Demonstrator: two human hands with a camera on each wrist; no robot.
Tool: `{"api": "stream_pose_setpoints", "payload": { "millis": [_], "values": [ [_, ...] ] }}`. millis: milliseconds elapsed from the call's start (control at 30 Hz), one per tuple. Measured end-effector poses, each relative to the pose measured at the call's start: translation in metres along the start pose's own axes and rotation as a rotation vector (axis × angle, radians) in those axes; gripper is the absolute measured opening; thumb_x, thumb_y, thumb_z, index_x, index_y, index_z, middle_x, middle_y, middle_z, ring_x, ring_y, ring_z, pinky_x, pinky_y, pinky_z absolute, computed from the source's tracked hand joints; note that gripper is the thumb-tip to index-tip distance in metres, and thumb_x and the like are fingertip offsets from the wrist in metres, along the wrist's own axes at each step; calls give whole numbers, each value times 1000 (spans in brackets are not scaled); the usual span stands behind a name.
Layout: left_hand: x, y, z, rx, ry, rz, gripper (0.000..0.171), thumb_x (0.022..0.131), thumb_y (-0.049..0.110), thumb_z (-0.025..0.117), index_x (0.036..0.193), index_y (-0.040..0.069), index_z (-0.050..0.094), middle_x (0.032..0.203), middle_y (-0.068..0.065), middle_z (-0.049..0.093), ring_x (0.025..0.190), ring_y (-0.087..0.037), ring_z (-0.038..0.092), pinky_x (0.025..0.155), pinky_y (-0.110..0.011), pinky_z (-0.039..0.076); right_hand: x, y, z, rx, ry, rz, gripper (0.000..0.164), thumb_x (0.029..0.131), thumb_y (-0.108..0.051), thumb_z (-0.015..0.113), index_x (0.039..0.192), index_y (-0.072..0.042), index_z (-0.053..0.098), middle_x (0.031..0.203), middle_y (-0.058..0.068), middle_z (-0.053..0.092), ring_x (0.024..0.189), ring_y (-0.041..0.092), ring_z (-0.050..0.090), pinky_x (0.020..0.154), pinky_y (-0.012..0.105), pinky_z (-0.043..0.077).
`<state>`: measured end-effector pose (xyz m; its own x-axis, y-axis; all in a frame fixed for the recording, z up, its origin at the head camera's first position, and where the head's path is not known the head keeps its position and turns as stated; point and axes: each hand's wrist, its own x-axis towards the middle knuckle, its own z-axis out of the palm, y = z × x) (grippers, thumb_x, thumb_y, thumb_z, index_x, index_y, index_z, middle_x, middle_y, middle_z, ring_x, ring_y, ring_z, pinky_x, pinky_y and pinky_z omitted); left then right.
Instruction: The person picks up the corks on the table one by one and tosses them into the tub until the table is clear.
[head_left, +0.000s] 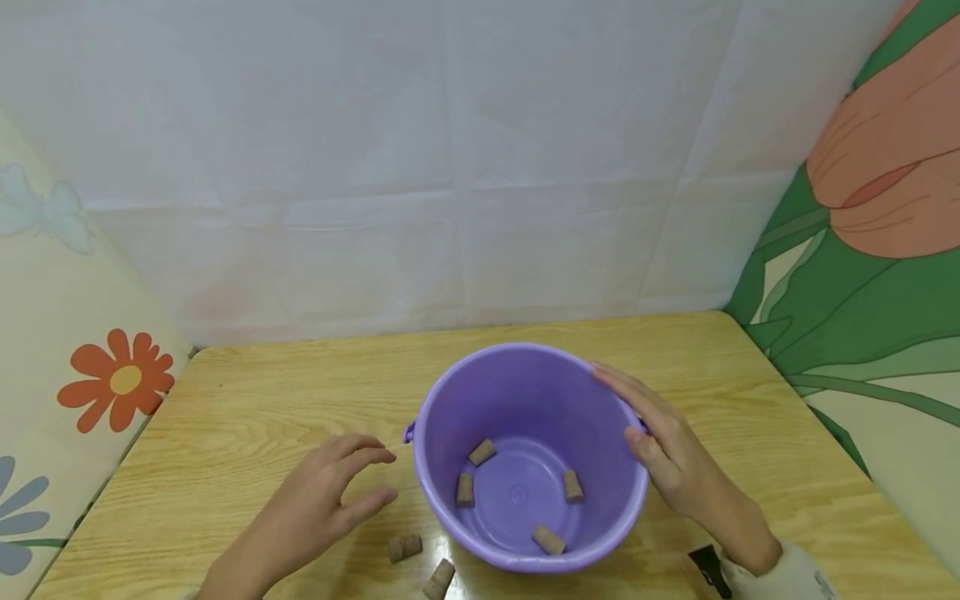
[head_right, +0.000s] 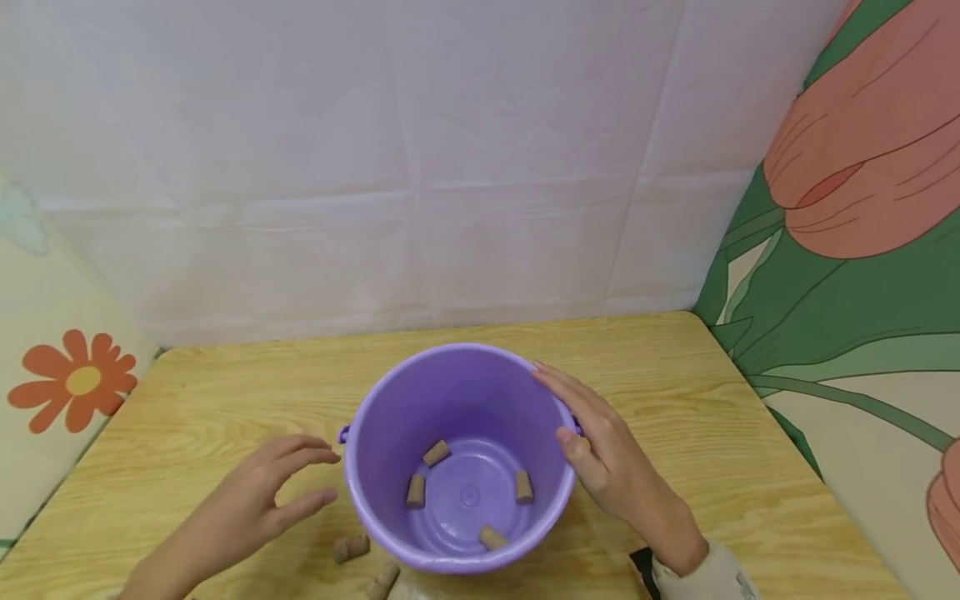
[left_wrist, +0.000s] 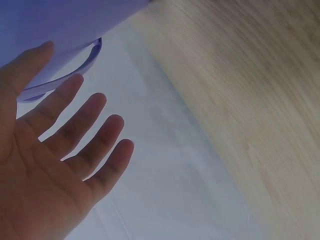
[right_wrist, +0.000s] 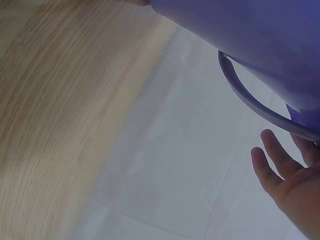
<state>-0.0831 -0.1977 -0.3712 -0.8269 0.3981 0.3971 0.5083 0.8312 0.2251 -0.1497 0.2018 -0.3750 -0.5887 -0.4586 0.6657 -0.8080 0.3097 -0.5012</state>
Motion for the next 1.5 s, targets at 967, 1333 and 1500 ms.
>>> {"api": "stream_pose_setpoints", "payload": {
  "millis": [967,1333,1500],
  "values": [
    [-25,-7,30,-80,-216,12,27,82,48,77,94,23,72,104,9,68,94,-14,64,81,-39,58,1,0,1,-3,12,-17,46,105,-19,36,145,4,45,149,19,48,143,16,42,118,19,30],
    [-30,-3,36,-130,-296,-25,10,84,44,75,88,35,72,100,19,65,93,-7,60,80,-37,55,0,-1,0,-11,10,-13,46,104,-18,37,145,3,45,148,21,48,144,16,41,119,19,28],
    [-32,-4,39,-137,-310,-4,12,84,43,75,89,32,74,100,18,65,92,-7,61,79,-36,55,0,0,0,-11,11,-16,46,104,-17,37,145,3,45,148,23,48,144,16,41,119,19,28]
  ]
}}
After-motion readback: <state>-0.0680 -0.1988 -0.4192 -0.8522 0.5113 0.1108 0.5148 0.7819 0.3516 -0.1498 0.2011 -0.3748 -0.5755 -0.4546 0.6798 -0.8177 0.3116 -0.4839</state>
